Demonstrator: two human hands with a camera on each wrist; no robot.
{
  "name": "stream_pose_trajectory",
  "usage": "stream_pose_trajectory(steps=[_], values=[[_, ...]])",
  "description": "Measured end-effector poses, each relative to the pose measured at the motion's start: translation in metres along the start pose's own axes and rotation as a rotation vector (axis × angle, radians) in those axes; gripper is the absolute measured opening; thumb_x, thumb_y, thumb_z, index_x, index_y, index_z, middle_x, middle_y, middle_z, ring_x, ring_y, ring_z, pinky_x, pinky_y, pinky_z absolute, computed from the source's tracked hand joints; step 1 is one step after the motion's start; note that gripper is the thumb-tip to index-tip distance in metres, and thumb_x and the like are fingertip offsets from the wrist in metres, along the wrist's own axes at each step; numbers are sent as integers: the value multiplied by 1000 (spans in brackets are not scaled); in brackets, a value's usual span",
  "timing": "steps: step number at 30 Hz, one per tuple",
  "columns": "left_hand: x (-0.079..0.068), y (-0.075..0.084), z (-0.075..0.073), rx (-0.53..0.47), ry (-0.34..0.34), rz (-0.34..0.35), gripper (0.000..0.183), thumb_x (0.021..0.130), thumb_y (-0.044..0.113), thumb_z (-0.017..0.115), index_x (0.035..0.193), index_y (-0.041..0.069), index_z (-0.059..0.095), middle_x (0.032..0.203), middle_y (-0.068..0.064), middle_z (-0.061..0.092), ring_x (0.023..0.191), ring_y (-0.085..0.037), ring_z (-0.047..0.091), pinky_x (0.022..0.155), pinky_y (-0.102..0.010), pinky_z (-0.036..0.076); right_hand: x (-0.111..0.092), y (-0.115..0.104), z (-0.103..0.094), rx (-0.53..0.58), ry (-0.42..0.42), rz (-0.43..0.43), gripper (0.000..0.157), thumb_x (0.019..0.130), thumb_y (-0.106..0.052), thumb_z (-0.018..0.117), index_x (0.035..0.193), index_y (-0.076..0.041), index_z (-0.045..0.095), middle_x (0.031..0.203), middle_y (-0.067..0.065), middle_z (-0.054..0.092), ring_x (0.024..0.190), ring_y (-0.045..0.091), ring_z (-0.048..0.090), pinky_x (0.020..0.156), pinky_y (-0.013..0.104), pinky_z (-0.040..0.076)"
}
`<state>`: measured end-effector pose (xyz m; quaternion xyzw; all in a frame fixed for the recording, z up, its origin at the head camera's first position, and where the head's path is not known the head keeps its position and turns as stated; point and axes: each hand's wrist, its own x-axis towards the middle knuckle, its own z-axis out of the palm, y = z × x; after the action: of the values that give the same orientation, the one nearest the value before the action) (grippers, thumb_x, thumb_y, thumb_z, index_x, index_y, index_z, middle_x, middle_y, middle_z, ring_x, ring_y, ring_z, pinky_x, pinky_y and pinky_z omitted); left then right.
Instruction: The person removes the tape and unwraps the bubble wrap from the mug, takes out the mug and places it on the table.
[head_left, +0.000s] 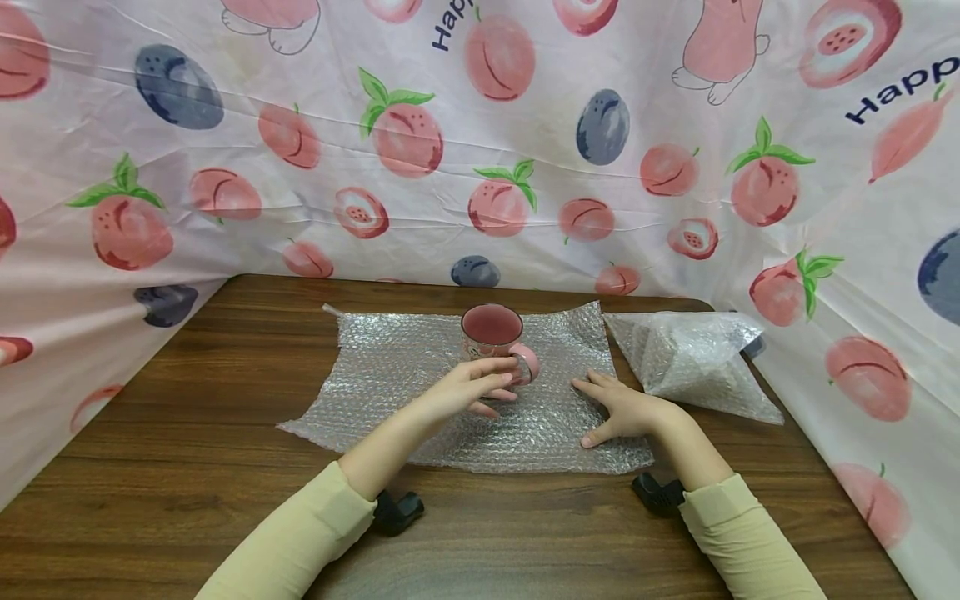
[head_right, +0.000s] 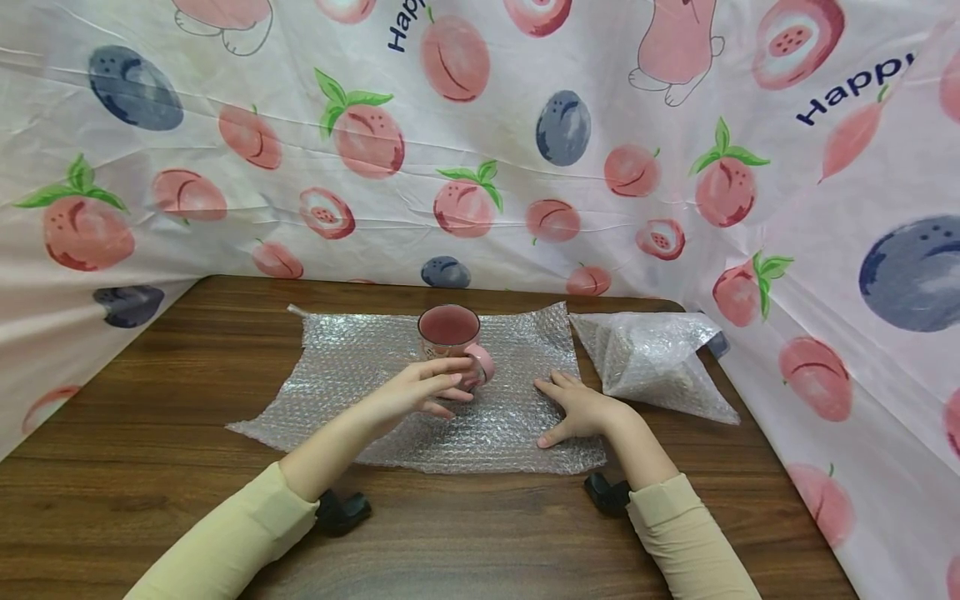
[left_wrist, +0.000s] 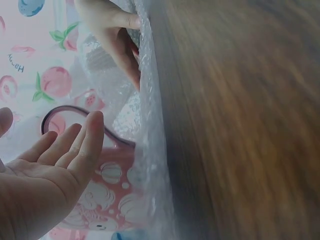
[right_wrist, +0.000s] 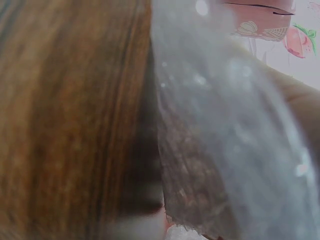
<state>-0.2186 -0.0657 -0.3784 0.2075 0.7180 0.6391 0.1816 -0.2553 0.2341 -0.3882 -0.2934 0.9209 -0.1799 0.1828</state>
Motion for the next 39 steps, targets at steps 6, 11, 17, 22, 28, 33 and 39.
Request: stream_pose_trajectory(steps=[6, 11, 17, 22, 28, 33, 39], values=[[8, 0, 9, -33, 6, -20, 55, 100, 28, 51, 146, 1, 37, 139, -20, 48, 116, -30, 56, 83, -40, 53, 0, 0, 0, -9, 3, 4, 99, 76, -43, 79, 150, -2, 28, 152, 32, 9, 139, 49, 6, 106, 64, 14], [14, 0, 15, -64, 7, -42, 59, 100, 27, 51, 147, -3, 30, 141, -23, 43, 118, -31, 55, 83, -40, 53, 0, -1, 0, -16, 4, 8, 99, 75, -44, 79, 150, -2, 28, 152, 32, 10, 139, 49, 7, 106, 64, 15], [17, 0, 20, -81, 9, -40, 64, 101, 28, 49, 149, -3, 22, 147, -23, 36, 122, -31, 51, 86, -40, 52, 0, -1, -1, -18, 0, 10, 100, 76, -44, 79, 150, -2, 27, 153, 32, 10, 139, 49, 6, 107, 63, 14], [19, -1, 22, -111, 22, -32, 62, 102, 24, 47, 149, -5, 19, 148, -24, 34, 124, -34, 49, 87, -40, 51, 1, 0, 0, -23, 4, 1, 99, 75, -44, 79, 150, -2, 28, 152, 32, 11, 138, 50, 7, 106, 64, 15], [20, -1, 23, -129, 46, -20, 55, 103, 19, 44, 147, -8, 24, 143, -27, 38, 122, -36, 50, 90, -41, 49, 1, 1, 0, -20, 5, 4, 99, 75, -44, 79, 150, -2, 28, 152, 32, 10, 138, 49, 7, 106, 64, 15], [20, 0, 25, -126, 54, -13, 54, 104, 19, 43, 146, -8, 25, 142, -27, 39, 122, -35, 50, 92, -41, 48, 1, 1, 0, -19, 5, 2, 100, 75, -44, 79, 150, -2, 28, 152, 32, 10, 138, 49, 7, 106, 64, 15], [20, 0, 26, -97, 55, -9, 49, 104, 22, 44, 143, -6, 33, 140, -23, 44, 122, -33, 51, 95, -44, 46, 0, 0, 0, -18, 7, 3, 99, 75, -44, 79, 150, -2, 28, 152, 32, 10, 139, 49, 7, 107, 63, 15]])
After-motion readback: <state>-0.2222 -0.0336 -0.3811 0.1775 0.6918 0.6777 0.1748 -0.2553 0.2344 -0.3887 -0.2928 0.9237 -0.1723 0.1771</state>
